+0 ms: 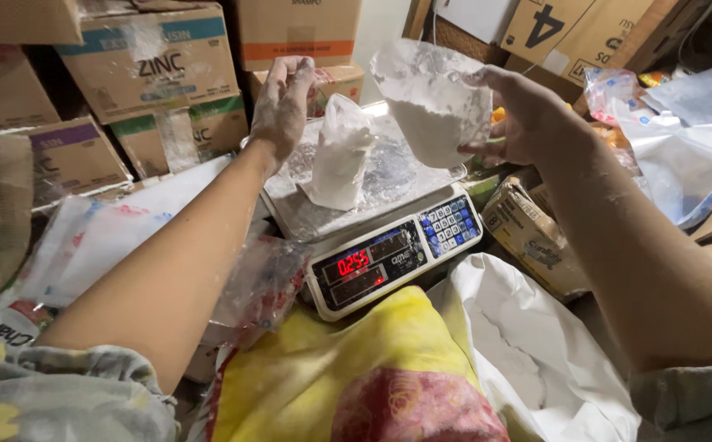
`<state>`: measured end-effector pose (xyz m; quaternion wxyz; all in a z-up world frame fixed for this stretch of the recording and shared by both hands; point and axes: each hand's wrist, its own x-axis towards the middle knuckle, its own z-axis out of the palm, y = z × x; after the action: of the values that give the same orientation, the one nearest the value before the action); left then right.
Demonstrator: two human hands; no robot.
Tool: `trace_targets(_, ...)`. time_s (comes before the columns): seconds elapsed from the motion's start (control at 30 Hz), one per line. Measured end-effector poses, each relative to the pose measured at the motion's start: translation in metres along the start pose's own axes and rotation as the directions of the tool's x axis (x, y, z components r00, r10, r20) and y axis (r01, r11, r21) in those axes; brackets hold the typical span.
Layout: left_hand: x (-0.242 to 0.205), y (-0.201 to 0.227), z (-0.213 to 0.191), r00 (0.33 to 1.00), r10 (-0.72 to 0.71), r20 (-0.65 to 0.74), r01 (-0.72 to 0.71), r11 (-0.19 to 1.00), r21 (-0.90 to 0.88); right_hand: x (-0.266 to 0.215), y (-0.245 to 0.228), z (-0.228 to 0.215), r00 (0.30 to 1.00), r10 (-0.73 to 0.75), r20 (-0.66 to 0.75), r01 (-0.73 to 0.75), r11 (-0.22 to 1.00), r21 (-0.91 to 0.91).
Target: The person scoops white powder from a large sack into small plastic bags and weighs them on a digital scale. They adjust the powder to reach a target weight, then tie the bags and place them on the floor.
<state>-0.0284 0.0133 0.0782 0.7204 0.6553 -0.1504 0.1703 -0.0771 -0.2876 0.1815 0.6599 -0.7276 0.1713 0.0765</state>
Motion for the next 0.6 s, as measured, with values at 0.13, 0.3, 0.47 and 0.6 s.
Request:
trace_targets(0.13,-0.002,0.014,-0.032,1.000,-0.004,-0.022,0.010,0.959,0.284,-0.019,-0.028,0.023,0.989,-0.075,0.123,0.077,0.997,-0.012)
trace_targets(0.3,-0.004,0.026,-0.081,0.995,-0.068,-0.071,0.089,0.933,0.350,-0.039,-0.054,0.078,0.902,-0.138,0.408,0.105,0.989,0.103)
trace_targets(0.47,-0.011,0.018,-0.138,0.976,-0.140,-0.168,0.180,0.949,0.258,-0.037,-0.040,0.157,0.827,-0.125,0.549,0.014,0.979,0.202)
trace_targets(0.6,-0.040,0.000,-0.183,0.917,-0.270,-0.294,0.279,0.960,-0.012,-0.021,0.016,0.212,0.583,-0.334,0.741,0.447,0.893,0.050)
